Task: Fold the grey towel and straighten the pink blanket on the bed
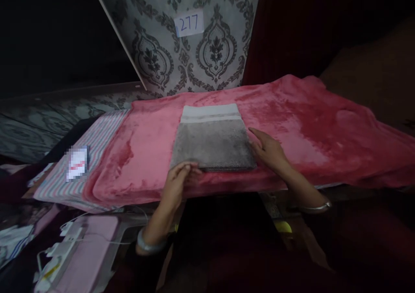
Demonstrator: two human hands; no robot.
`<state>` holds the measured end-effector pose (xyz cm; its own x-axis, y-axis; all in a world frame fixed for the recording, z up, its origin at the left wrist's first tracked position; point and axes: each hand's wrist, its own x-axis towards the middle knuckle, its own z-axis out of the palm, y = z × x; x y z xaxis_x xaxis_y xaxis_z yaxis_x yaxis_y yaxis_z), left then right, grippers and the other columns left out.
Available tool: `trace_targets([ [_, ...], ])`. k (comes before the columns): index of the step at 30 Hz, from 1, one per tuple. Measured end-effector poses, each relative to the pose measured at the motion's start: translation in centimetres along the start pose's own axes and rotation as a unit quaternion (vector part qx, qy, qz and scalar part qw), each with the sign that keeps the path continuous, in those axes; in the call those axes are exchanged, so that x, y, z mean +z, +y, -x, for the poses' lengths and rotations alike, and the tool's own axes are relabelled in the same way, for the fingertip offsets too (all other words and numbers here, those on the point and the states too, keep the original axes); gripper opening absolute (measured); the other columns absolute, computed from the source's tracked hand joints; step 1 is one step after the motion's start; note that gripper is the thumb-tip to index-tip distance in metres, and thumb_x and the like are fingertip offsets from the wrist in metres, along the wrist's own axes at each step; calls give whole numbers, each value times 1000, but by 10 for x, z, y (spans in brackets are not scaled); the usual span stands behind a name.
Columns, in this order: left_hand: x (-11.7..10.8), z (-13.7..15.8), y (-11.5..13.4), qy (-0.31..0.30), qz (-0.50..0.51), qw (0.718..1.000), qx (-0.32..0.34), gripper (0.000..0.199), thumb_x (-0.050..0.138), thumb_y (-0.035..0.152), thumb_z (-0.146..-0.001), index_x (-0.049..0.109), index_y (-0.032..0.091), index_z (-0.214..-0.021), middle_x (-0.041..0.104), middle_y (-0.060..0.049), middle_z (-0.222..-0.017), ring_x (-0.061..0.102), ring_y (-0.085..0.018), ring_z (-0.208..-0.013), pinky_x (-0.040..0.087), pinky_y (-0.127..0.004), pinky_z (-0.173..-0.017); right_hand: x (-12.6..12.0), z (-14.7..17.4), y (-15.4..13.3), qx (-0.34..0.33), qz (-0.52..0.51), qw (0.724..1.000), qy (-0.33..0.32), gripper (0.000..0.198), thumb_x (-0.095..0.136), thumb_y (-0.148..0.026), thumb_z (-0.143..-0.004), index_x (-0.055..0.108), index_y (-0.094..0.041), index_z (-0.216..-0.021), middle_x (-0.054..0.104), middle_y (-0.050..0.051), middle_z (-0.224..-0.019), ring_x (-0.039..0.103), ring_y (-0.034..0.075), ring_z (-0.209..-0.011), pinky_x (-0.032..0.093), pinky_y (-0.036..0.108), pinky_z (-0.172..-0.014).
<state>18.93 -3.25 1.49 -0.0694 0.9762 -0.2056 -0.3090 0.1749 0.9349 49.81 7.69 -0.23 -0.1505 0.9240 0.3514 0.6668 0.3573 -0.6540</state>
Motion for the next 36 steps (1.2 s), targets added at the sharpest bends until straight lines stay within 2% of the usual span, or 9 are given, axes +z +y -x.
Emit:
trace_targets([
  [2, 30, -17, 10, 11, -28, 995, 95, 18, 75, 17, -81, 77, 18, -98, 79, -11, -107, 70, -29, -116, 50, -39, -107, 15, -8, -16, -63, 46, 997, -8, 59, 46, -44, -100, 51, -20, -154, 46, 12, -159, 36, 34, -150, 26, 56, -125],
  [4, 57, -36, 8, -8, -77, 983, 169, 32, 80, 13, -73, 77, 22, -104, 71, -11, -134, 47, -32, -146, 27, -45, -126, 36, -9, -26, -82, 106, 990, -37, 62, 43, -43, -101, 44, -19, -158, 35, 11, -166, 25, 35, -155, 20, 59, -126],
  [6, 72, -52, -7, -30, -169, 962, 211, 43, 85, 15, -67, 76, 23, -109, 59, -11, -151, 29, -35, -157, 5, -51, -130, 57, -3, -27, -77, 161, 981, -82, 63, 42, -40, -101, 42, -17, -159, 30, 12, -168, 23, 36, -156, 20, 61, -125],
  [9, 70, -63, -36, -39, -285, 931, 224, 51, 89, 27, -66, 75, 25, -114, 49, -12, -160, 19, -38, -159, -8, -57, -127, 77, 11, -17, -73, 209, 967, -125, 63, 40, -37, -101, 41, -15, -160, 29, 13, -168, 25, 34, -155, 23, 59, -125],
  [14, 58, -63, -53, -32, -332, 914, 231, 54, 87, 44, -70, 74, 27, -120, 47, -11, -161, 21, -39, -158, -6, -58, -127, 79, 16, -6, -82, 226, 962, -126, 64, 37, -40, -102, 40, -16, -161, 28, 12, -168, 25, 33, -155, 24, 57, -125],
  [22, 55, -62, -52, -49, -405, 869, 278, 48, 76, 37, -81, 71, 28, -128, 48, -13, -160, 23, -40, -157, -2, -62, -126, 82, 13, -9, -83, 221, 965, -118, 62, 38, -41, -103, 42, -18, -160, 32, 13, -166, 27, 32, -155, 25, 58, -125],
  [30, 52, -57, -54, -72, -350, 889, 286, 46, 79, 34, -78, 73, 32, -124, 58, -9, -152, 32, -39, -154, 1, -62, -128, 65, -6, 9, -127, 149, 964, -179, 54, 38, -44, -105, 53, -25, -153, 42, 10, -161, 36, 31, -151, 34, 57, -121],
  [33, 49, -50, -60, -114, -396, 857, 308, 49, 76, 25, -81, 71, 34, -129, 56, -10, -154, 36, -38, -153, 5, -65, -127, 58, -32, 2, -148, 116, 965, -185, 54, 32, -41, -106, 56, -24, -152, 52, 10, -154, 45, 28, -145, 36, 53, -121],
  [36, 47, -41, -67, -129, -475, 807, 327, 52, 68, 20, -88, 66, 37, -138, 50, -9, -159, 32, -38, -155, 10, -69, -126, 63, -64, -12, -173, 139, 954, -201, 55, 38, -43, -105, 49, -27, -156, 44, 9, -160, 36, 31, -151, 29, 58, -123],
])
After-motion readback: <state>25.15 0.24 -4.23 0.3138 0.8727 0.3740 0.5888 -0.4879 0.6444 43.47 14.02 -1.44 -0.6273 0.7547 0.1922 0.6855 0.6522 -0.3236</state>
